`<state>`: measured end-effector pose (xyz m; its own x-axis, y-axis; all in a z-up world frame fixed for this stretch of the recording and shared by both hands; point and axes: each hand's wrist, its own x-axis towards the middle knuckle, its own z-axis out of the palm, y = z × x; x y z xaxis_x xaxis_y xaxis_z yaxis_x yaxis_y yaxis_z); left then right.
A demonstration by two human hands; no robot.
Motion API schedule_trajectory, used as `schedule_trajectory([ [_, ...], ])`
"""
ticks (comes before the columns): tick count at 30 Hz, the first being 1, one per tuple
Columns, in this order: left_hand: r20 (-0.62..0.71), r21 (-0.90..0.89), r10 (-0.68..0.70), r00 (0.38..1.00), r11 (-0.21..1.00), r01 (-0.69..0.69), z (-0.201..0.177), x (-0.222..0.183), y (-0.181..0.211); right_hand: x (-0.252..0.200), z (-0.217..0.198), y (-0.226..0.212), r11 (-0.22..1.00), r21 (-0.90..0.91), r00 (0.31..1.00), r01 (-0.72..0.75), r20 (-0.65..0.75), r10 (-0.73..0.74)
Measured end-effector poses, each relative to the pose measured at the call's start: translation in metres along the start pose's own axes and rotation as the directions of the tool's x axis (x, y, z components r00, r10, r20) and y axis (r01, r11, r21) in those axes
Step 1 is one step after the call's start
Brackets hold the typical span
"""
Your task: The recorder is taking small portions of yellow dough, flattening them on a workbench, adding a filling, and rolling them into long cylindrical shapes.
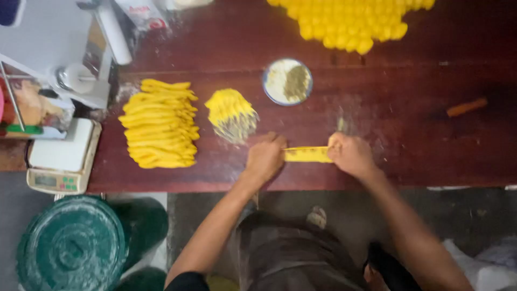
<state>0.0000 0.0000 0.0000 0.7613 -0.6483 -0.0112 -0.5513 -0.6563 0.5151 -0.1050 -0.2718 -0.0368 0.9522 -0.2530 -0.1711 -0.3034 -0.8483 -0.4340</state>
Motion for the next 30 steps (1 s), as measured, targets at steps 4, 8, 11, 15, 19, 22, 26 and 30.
schedule_trajectory([
  [4,-0.147,0.099,0.149,0.978,0.986,-0.135,0.018,-0.06,-0.001,-0.04,0.031,0.016,0.971,-0.032,0.912,0.236,-0.337,-0.233],
  [8,-0.277,0.125,0.255,0.926,0.965,-0.229,-0.002,-0.059,0.014,-0.041,0.016,-0.002,0.919,-0.118,0.791,0.376,-0.476,-0.385],
  [11,-0.228,0.191,0.267,0.936,0.955,-0.226,0.008,-0.028,0.007,-0.018,0.003,-0.031,0.876,-0.164,0.768,0.453,-0.427,-0.477],
  [15,-0.088,0.278,0.264,0.961,0.932,-0.231,0.025,0.006,-0.009,0.01,0.014,-0.038,0.856,-0.287,0.851,0.431,-0.185,-0.491],
  [19,0.003,0.215,0.217,0.976,0.953,-0.212,0.019,0.025,-0.023,0.038,0.017,-0.043,0.832,-0.33,0.844,0.446,-0.154,-0.514],
  [22,0.124,0.167,0.18,0.976,0.966,-0.199,0.022,0.035,-0.034,0.046,0.018,-0.046,0.795,-0.346,0.822,0.498,-0.103,-0.56],
  [26,0.145,0.217,0.269,0.952,0.93,-0.295,0.031,0.033,-0.036,0.037,0.022,-0.043,0.814,-0.317,0.85,0.486,-0.044,-0.525],
  [30,0.053,0.369,0.315,0.948,0.876,-0.311,0.038,0.053,-0.037,0.058,0.027,-0.03,0.777,-0.408,0.805,0.48,-0.148,-0.575],
])
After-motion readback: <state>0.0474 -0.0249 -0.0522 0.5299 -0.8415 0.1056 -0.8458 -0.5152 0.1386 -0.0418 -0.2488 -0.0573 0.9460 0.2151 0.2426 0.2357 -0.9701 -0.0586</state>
